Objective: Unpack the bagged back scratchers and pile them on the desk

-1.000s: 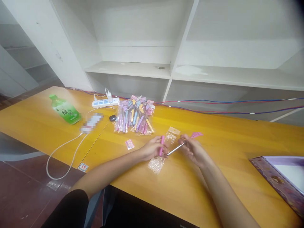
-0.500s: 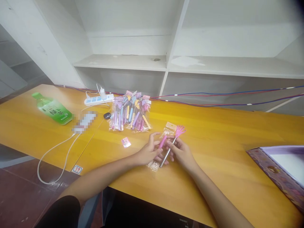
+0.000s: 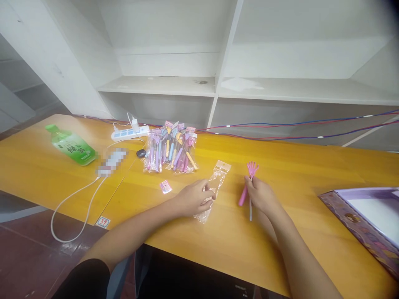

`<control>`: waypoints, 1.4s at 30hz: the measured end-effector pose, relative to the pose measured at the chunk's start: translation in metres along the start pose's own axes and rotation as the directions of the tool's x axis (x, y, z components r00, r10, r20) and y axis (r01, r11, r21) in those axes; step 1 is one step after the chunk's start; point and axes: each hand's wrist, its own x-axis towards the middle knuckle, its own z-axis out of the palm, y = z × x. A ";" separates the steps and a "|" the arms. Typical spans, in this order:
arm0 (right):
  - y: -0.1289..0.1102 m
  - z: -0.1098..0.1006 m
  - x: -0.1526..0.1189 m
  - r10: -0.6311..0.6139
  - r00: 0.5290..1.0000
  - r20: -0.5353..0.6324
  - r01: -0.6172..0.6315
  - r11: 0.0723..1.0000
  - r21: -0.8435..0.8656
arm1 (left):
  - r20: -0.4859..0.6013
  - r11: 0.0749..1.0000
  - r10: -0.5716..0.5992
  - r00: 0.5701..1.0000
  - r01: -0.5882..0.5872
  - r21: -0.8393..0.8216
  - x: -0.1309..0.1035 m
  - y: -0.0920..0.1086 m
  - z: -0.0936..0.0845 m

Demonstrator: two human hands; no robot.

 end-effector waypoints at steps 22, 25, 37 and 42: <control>-0.030 0.062 -0.037 -0.384 0.922 0.054 0.346 0.753 -0.559 | 0.118 0.975 0.215 0.969 -0.206 -0.085 -0.002 -0.004 0.031; -0.032 0.070 -0.038 -0.426 0.903 0.064 0.409 0.802 -0.435 | 0.055 0.972 0.200 0.978 -0.191 -0.137 -0.001 0.003 0.026; 0.039 -0.137 0.017 0.072 0.946 -0.315 -0.175 0.933 -0.315 | -0.221 0.972 0.029 0.975 -0.078 -0.220 0.001 -0.007 0.017; 0.044 -0.128 0.021 -0.054 0.967 -0.248 -0.119 0.766 -0.632 | -0.173 0.982 0.046 0.984 -0.076 -0.173 0.003 -0.013 0.024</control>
